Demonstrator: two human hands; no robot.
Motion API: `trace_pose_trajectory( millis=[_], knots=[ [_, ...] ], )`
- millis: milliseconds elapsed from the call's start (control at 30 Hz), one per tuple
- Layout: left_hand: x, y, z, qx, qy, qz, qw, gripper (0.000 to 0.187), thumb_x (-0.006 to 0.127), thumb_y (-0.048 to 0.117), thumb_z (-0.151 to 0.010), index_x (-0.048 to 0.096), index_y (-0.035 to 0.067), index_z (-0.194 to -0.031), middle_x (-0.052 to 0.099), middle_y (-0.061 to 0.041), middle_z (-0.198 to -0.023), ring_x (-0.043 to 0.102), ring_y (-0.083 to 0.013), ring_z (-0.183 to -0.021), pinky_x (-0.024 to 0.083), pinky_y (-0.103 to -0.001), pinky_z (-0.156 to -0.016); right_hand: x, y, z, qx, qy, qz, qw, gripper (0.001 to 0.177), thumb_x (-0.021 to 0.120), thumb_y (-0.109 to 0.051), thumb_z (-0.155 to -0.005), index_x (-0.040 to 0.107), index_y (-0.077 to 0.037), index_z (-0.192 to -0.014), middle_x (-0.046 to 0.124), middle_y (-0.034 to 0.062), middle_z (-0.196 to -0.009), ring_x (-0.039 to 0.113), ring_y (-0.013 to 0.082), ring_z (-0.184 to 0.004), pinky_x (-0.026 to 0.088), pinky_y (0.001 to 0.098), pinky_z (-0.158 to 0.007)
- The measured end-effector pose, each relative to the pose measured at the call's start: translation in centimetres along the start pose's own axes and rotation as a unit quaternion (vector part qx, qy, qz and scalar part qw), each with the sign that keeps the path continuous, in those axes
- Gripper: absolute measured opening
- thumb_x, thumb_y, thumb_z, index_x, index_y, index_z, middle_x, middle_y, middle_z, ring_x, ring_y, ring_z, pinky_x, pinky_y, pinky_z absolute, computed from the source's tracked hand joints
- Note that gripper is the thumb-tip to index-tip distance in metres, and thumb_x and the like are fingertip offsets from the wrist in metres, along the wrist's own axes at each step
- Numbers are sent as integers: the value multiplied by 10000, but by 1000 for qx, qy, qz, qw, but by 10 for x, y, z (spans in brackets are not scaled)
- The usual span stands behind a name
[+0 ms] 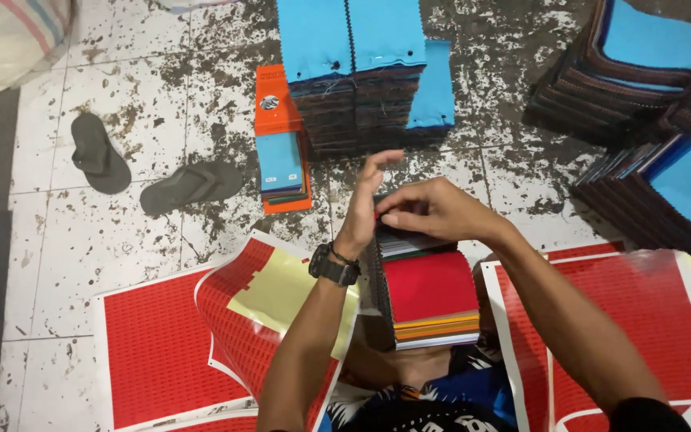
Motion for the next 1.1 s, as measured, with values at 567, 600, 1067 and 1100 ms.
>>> trace_pose_trajectory(
  millis=[567, 600, 1067, 1100],
  knots=[
    [-73, 8, 45, 19, 170, -350, 921, 169, 529, 104, -974, 672, 146, -1054, 629, -20, -981, 649, -244, -1024, 488, -423, -944, 3, 22, -12, 102, -70, 278, 953, 157, 600, -146, -971, 717, -44, -989, 750, 162, -826, 744, 357, -790, 586, 466, -732],
    [-64, 16, 50, 91, 143, -399, 901, 183, 558, 84, -934, 698, 174, -1010, 616, 0, -947, 653, -246, -980, 504, -416, -899, 6, 25, -13, 113, -76, 317, 939, 152, 575, -134, -976, 714, -74, -989, 753, 139, -839, 747, 341, -807, 588, 459, -746],
    [-17, 19, 68, 207, 58, -628, 748, 291, 491, 101, -964, 720, 260, -1047, 590, -37, -1062, 594, -269, -1087, 469, -466, -937, 18, 58, -22, 128, -51, 416, 899, 158, 610, -182, -946, 738, -112, -1007, 770, 140, -903, 755, 372, -888, 599, 494, -772],
    [-18, 19, 68, 193, 57, -635, 746, 275, 520, 100, -946, 729, 251, -1039, 594, -45, -1068, 588, -277, -1113, 460, -480, -946, 18, 63, -24, 120, -40, 402, 907, 141, 641, -162, -921, 744, -107, -1000, 771, 149, -905, 754, 381, -899, 604, 490, -775]
  ],
)
Point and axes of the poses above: each hand's wrist, its own z-axis away from the middle knuckle, its own x-axis out of the palm, y = z × x, the point moved 10 cm from there along -z, towards the middle knuckle
